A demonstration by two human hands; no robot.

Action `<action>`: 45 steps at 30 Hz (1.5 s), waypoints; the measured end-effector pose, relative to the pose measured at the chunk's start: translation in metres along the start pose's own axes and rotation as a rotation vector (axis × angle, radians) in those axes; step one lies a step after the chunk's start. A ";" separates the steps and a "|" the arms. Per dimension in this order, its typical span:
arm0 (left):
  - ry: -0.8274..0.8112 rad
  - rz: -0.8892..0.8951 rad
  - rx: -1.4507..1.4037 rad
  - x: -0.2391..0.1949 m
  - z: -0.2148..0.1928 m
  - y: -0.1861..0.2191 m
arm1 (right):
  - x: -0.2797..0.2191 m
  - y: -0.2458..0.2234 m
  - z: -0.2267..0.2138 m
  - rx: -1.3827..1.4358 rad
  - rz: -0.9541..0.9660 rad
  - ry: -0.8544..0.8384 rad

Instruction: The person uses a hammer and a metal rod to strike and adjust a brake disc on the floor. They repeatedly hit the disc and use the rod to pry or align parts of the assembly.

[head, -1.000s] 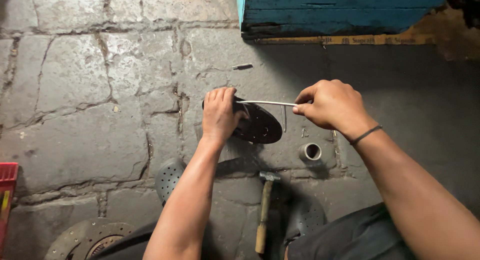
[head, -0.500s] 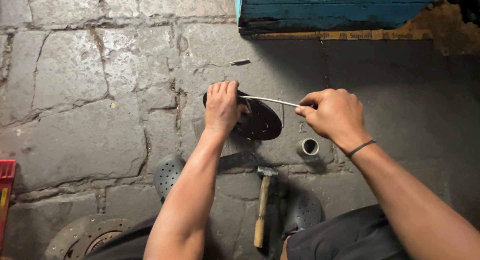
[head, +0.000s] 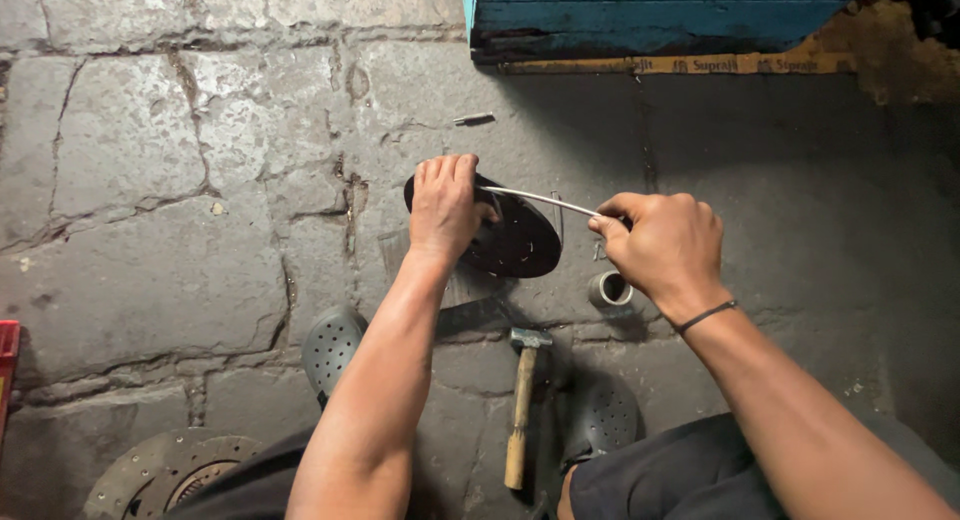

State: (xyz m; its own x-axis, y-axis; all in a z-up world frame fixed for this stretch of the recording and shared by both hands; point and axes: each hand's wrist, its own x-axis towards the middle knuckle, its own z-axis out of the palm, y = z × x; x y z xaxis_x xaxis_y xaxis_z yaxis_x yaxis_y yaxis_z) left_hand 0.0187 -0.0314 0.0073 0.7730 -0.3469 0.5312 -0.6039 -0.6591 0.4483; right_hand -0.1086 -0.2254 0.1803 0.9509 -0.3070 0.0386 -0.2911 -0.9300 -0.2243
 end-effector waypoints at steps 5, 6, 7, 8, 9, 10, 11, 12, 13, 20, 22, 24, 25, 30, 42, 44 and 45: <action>0.009 -0.009 0.005 -0.004 0.000 0.001 | -0.012 -0.002 0.006 0.056 -0.046 0.093; 0.011 0.001 0.004 -0.002 0.000 0.000 | -0.013 -0.002 0.006 0.049 -0.042 0.098; 0.012 0.010 0.003 -0.002 0.000 0.001 | -0.014 -0.003 0.005 0.041 -0.039 0.104; 0.011 0.020 0.010 -0.004 -0.003 0.001 | -0.016 -0.003 0.006 0.041 -0.037 0.109; 0.000 0.033 0.016 -0.008 -0.007 0.000 | -0.018 -0.003 0.006 0.034 -0.030 0.072; -0.005 0.051 0.015 -0.007 -0.010 0.001 | -0.015 0.000 0.004 0.019 -0.022 0.042; -0.010 0.069 0.015 -0.007 -0.012 0.002 | -0.012 0.002 0.001 0.005 -0.014 0.013; 0.002 0.074 0.041 -0.010 -0.018 0.003 | -0.008 0.004 -0.001 -0.028 -0.046 -0.028; 0.013 0.079 0.068 -0.014 -0.023 0.005 | -0.002 0.007 -0.005 -0.061 -0.078 -0.069; -0.073 -0.067 0.117 -0.042 -0.052 0.027 | 0.026 0.022 -0.015 -0.141 -0.146 -0.304; -0.088 -0.018 0.015 -0.045 -0.059 0.024 | 0.031 0.021 -0.017 -0.208 -0.245 -0.195; -0.138 -0.032 -0.060 -0.047 -0.063 0.021 | 0.031 0.020 -0.016 -0.226 -0.302 -0.070; -0.178 -0.071 -0.082 -0.045 -0.064 0.017 | 0.032 0.020 -0.014 -0.213 -0.311 0.002; -0.356 -0.133 -0.160 -0.055 -0.059 0.010 | 0.024 0.025 0.038 -0.117 -0.380 0.629; -0.163 -0.406 -0.148 -0.066 -0.047 0.032 | -0.191 0.073 0.369 0.284 0.666 -0.598; -0.197 -0.410 -0.096 -0.067 -0.051 0.025 | -0.195 0.085 0.381 0.232 0.660 -0.638; -0.203 -0.408 -0.066 -0.064 -0.055 0.018 | -0.188 0.084 0.384 0.210 0.660 -0.653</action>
State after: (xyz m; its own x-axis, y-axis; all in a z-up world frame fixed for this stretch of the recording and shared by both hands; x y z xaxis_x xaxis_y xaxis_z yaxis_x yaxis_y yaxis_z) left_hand -0.0521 0.0149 0.0210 0.9686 -0.1955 0.1534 -0.2482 -0.7274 0.6398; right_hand -0.2713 -0.1682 -0.2195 0.4902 -0.5248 -0.6959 -0.8261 -0.5344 -0.1789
